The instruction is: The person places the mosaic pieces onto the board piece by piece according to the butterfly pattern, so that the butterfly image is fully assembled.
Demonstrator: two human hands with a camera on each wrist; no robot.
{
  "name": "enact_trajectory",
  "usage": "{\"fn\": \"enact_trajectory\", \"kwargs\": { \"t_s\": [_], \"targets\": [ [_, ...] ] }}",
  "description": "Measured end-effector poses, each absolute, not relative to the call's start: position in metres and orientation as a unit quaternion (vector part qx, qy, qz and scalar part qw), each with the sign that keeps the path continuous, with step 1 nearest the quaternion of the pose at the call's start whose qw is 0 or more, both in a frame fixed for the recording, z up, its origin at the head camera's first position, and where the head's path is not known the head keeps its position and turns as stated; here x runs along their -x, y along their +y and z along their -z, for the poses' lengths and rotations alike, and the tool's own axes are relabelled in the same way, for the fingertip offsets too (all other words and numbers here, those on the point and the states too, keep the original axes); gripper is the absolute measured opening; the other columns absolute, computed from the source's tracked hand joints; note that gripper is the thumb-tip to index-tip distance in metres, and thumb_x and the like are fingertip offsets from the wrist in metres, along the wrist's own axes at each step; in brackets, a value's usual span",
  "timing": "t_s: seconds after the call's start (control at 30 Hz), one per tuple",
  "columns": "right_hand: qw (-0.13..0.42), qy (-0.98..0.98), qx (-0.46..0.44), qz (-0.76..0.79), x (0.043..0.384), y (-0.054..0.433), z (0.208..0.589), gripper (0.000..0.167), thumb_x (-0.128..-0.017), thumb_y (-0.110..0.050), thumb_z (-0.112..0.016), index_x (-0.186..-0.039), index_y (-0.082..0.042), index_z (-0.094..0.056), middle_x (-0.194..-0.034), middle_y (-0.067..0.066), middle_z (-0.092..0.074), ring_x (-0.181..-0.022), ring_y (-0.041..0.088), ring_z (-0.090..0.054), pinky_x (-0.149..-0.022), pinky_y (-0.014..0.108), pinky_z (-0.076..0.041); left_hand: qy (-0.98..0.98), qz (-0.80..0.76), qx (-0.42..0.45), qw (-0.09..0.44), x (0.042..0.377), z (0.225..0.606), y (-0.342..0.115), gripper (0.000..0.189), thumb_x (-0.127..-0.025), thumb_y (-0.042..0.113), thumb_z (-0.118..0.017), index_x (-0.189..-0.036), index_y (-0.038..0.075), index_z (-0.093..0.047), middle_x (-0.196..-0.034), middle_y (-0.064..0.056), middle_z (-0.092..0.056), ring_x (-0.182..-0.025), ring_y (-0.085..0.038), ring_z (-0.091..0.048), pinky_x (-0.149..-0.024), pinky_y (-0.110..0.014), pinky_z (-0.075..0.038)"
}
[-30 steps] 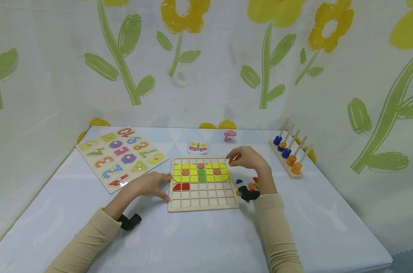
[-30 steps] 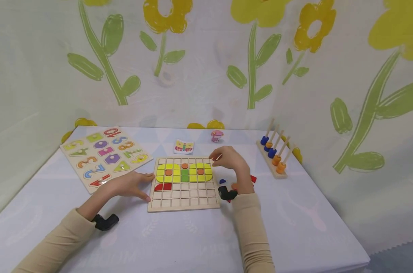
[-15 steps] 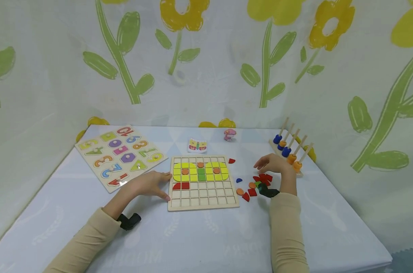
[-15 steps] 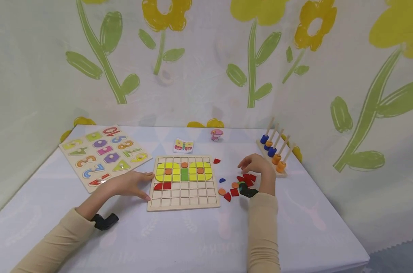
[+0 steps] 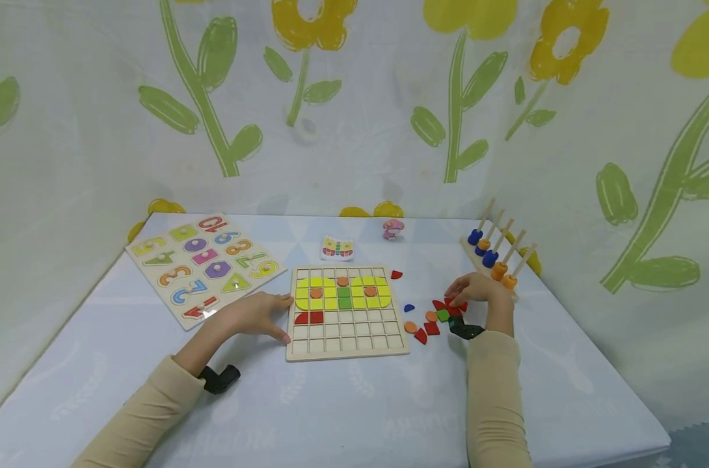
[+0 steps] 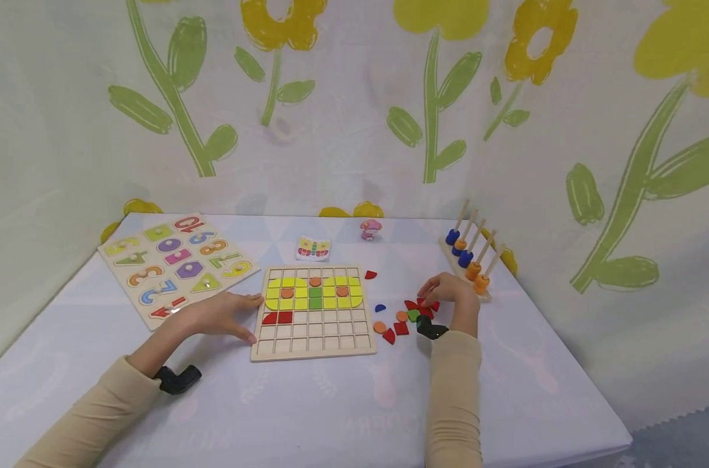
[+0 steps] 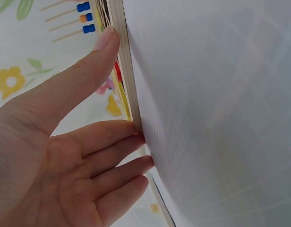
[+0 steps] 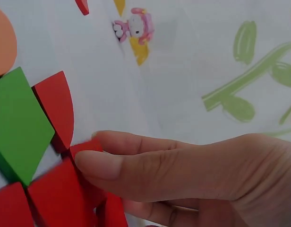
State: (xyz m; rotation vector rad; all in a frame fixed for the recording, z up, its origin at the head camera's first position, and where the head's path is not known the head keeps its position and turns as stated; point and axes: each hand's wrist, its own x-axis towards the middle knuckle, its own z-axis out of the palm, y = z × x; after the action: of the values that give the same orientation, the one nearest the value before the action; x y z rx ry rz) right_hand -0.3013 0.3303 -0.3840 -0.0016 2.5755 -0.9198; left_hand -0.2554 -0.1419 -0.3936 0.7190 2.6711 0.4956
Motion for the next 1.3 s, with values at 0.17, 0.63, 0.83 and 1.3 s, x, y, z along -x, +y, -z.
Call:
{"fn": "enact_trajectory", "kwargs": {
  "t_s": [0.17,0.63,0.83,1.3],
  "targets": [
    [0.218,0.916,-0.005,0.336,0.301,0.332,0.385,0.021,-0.086,-0.007,-0.071,-0.107,-0.004,-0.069,-0.110,0.009,-0.065,-0.112,0.033,-0.050,-0.103,0.059,-0.035,0.938,-0.175,-0.250,0.166,0.255,0.394,-0.142,0.088,-0.073,0.042,-0.082,-0.142,0.002,-0.045,-0.148,-0.018,-0.041,-0.137,-0.038,-0.034,-0.108,-0.054,-0.034],
    [0.212,0.934,0.007,0.287,0.304,0.327,0.383,0.026,-0.083,-0.012,-0.075,-0.106,-0.004,-0.065,-0.104,0.011,-0.062,-0.103,0.030,-0.050,-0.096,0.050,-0.043,0.938,-0.178,-0.248,0.165,0.256,0.394,-0.142,0.087,-0.073,0.041,-0.082,-0.142,0.002,-0.046,-0.147,-0.017,-0.041,-0.137,-0.039,-0.034,-0.108,-0.055,-0.033],
    [0.196,0.934,-0.003,0.299,0.306,0.327,0.384,0.031,-0.084,-0.013,-0.075,-0.111,-0.004,-0.063,-0.108,0.013,-0.063,-0.105,0.033,-0.052,-0.095,0.050,-0.044,0.937,-0.179,-0.249,0.165,0.255,0.394,-0.142,0.087,-0.073,0.042,-0.082,-0.142,0.002,-0.046,-0.148,-0.017,-0.041,-0.137,-0.038,-0.034,-0.108,-0.054,-0.033],
    [0.152,0.940,-0.013,0.305,0.309,0.318,0.389,0.024,-0.088,-0.016,-0.071,-0.108,-0.002,-0.068,-0.099,0.011,-0.068,-0.095,0.028,-0.055,-0.090,0.043,-0.047,0.938,-0.180,-0.247,0.166,0.257,0.396,-0.142,0.087,-0.073,0.041,-0.083,-0.142,0.003,-0.047,-0.148,-0.016,-0.041,-0.137,-0.038,-0.034,-0.108,-0.054,-0.033]
  ]
}}
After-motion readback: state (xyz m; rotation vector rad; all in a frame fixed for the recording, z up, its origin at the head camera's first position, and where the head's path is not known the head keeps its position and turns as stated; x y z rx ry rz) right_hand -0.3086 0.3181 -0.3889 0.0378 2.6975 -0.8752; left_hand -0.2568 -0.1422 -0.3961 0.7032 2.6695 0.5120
